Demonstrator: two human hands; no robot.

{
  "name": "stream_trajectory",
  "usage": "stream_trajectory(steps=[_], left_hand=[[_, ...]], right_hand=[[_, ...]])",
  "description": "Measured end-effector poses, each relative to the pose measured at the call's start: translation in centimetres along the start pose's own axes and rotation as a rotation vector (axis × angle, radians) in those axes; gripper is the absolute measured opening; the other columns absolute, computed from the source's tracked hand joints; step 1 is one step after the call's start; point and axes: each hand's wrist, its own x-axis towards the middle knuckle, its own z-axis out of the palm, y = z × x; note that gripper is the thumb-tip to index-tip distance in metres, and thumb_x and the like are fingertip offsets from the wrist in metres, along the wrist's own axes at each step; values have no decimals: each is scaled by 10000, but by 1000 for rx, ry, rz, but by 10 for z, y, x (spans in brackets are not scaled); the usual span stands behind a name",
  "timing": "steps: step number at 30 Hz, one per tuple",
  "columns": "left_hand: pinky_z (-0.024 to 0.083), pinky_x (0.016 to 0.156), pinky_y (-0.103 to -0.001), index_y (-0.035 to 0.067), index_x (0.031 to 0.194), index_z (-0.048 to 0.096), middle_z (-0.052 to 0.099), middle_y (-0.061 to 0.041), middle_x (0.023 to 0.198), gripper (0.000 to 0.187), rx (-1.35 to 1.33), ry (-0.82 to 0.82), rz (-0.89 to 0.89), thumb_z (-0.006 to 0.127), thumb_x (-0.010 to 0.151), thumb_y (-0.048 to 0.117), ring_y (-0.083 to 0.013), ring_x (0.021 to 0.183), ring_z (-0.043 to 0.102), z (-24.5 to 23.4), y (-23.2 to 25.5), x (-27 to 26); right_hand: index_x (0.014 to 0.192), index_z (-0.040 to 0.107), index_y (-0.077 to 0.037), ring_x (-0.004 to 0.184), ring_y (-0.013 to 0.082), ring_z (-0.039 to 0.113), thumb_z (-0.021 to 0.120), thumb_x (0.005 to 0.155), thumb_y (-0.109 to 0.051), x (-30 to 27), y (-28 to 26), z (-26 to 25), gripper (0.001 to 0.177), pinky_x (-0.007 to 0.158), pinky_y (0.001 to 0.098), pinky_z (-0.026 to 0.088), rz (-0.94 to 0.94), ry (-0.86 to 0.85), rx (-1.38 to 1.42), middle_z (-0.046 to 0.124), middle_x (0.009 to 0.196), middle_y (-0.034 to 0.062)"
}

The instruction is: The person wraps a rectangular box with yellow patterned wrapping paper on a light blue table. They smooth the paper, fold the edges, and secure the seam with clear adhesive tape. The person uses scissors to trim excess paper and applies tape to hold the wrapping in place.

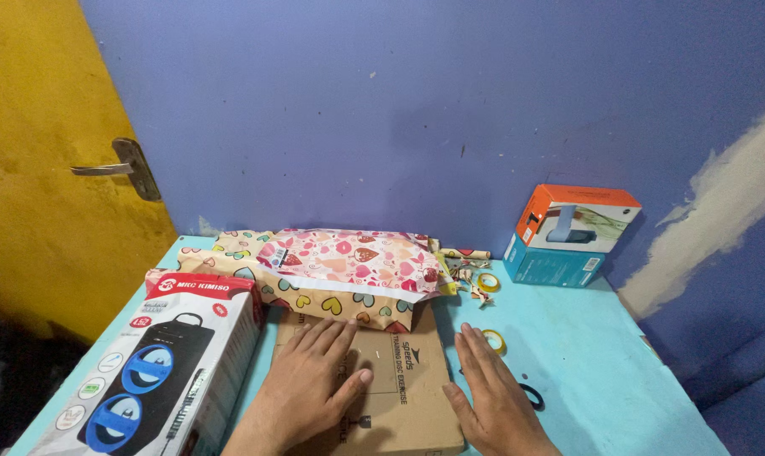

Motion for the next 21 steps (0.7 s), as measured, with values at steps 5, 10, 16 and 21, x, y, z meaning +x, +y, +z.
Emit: stream_trajectory(steps=[5, 10, 16, 21], left_hand=[[300, 1129, -478, -30, 1424, 492, 524, -224, 1454, 723, -6, 31, 12, 509, 963, 526, -374, 1385, 434, -1, 1, -1], [295, 1129, -475, -31, 1431, 477, 514, -229, 1457, 730, -6, 10, 1, 509, 963, 528, -373, 1390, 423, -3, 2, -1], [279, 1139, -468, -22, 1456, 446, 488, -223, 1480, 749, -11, -22, -22, 494, 964, 540, -364, 1410, 397, -3, 3, -2], [238, 1156, -481, -16, 1468, 409, 423, -227, 1573, 754, 37, -59, -34, 467, 972, 549, -365, 1443, 337, 0, 1, -1]], right_hand=[[1455, 379, 83, 1462, 403, 314, 590, 954, -341, 0, -10, -12, 689, 1143, 485, 307, -112, 166, 77, 304, 1581, 272], [1454, 379, 88, 1457, 407, 319, 596, 948, -339, 1, -13, -14, 697, 1142, 485, 314, -147, 199, 81, 307, 1574, 276], [1450, 384, 86, 1462, 400, 305, 592, 953, -339, -1, -14, -16, 686, 1141, 483, 305, -100, 153, 73, 292, 1579, 270], [1446, 386, 83, 1466, 392, 305, 588, 958, -343, 0, -15, -18, 677, 1143, 479, 305, -103, 160, 73, 290, 1584, 271]])
